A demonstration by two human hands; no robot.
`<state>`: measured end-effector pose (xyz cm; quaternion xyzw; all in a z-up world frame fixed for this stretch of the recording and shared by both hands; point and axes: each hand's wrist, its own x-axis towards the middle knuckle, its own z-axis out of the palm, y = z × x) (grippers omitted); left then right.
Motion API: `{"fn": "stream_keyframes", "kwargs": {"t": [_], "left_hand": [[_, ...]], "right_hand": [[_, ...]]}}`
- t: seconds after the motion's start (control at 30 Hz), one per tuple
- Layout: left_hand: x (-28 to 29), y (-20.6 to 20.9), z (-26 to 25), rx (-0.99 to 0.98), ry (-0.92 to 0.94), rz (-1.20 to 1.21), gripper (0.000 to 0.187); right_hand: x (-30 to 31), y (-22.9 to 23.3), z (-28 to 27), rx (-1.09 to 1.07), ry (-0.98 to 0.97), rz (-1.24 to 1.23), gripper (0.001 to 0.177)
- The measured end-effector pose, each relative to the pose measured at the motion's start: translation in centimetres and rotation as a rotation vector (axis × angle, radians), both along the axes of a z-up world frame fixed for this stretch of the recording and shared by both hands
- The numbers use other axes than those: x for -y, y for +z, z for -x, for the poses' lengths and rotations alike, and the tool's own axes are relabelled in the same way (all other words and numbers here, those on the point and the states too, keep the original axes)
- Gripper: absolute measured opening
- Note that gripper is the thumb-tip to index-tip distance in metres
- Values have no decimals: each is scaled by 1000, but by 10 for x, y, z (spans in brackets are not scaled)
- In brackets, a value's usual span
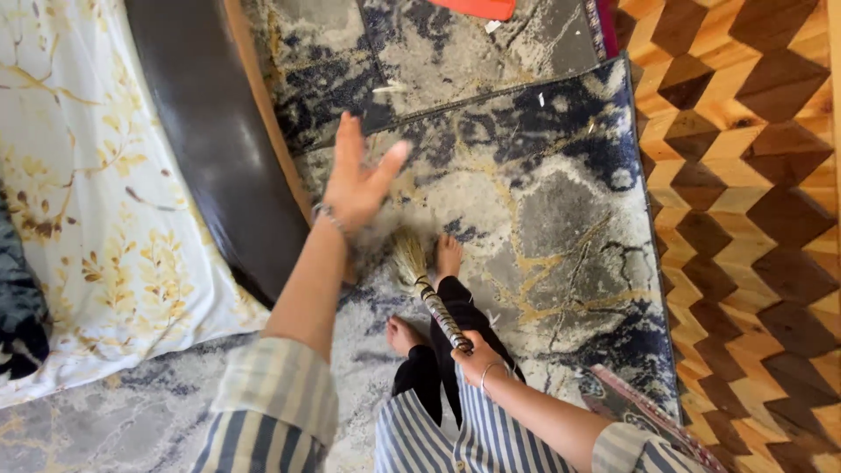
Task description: The person is sweeping a rug and the floor around a bed using a handheld broom.
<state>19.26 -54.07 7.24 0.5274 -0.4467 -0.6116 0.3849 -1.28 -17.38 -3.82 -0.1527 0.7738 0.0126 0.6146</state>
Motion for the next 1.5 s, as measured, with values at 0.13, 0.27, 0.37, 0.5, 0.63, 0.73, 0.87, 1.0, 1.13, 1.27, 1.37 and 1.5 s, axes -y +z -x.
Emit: {"fn": "stream_keyframes", "kwargs": {"t": [0.13, 0.27, 0.37, 0.5, 0.63, 0.73, 0.87, 1.0, 1.13, 1.27, 1.37, 1.5], "left_hand": [[-5, -61, -59, 765, -227, 84, 96], [-25, -109, -120, 1167, -307, -92, 103], [-29, -116, -148, 1233, -342, -297, 114], [-29, -137, -169, 1270, -386, -544, 119], [-28, -148, -188, 1286, -491, -666, 119], [-30, -158, -196, 1270, -472, -634, 115], [-8, -126, -167, 1297, -237, -631, 119], [8, -131, -174, 1317, -374, -531, 129], [27, -113, -173, 1287, -538, -760, 140], [40, -97, -159, 1332, -710, -857, 137], [48, -90, -144, 1348, -690, -861, 137], [56, -79, -128, 1360, -742, -996, 137]], "right_hand": [[-1, -18, 32, -81, 337, 171, 48], [21, 23, 51, -42, 680, 350, 59], [107, 78, 38, 145, 763, -118, 58], [184, -1, 56, 169, 739, -107, 41], [296, -86, 117, -115, 699, 253, 36], [342, -103, 151, -313, 524, 492, 35], [359, -31, 141, -365, 315, 718, 49], [277, -10, 105, -202, 518, 539, 48], [230, -54, 48, 134, 876, 179, 57], [222, -206, 28, -292, 767, 752, 61], [287, -120, 15, -149, 400, 408, 45], [261, -34, -34, -500, 388, 1202, 49]]}}
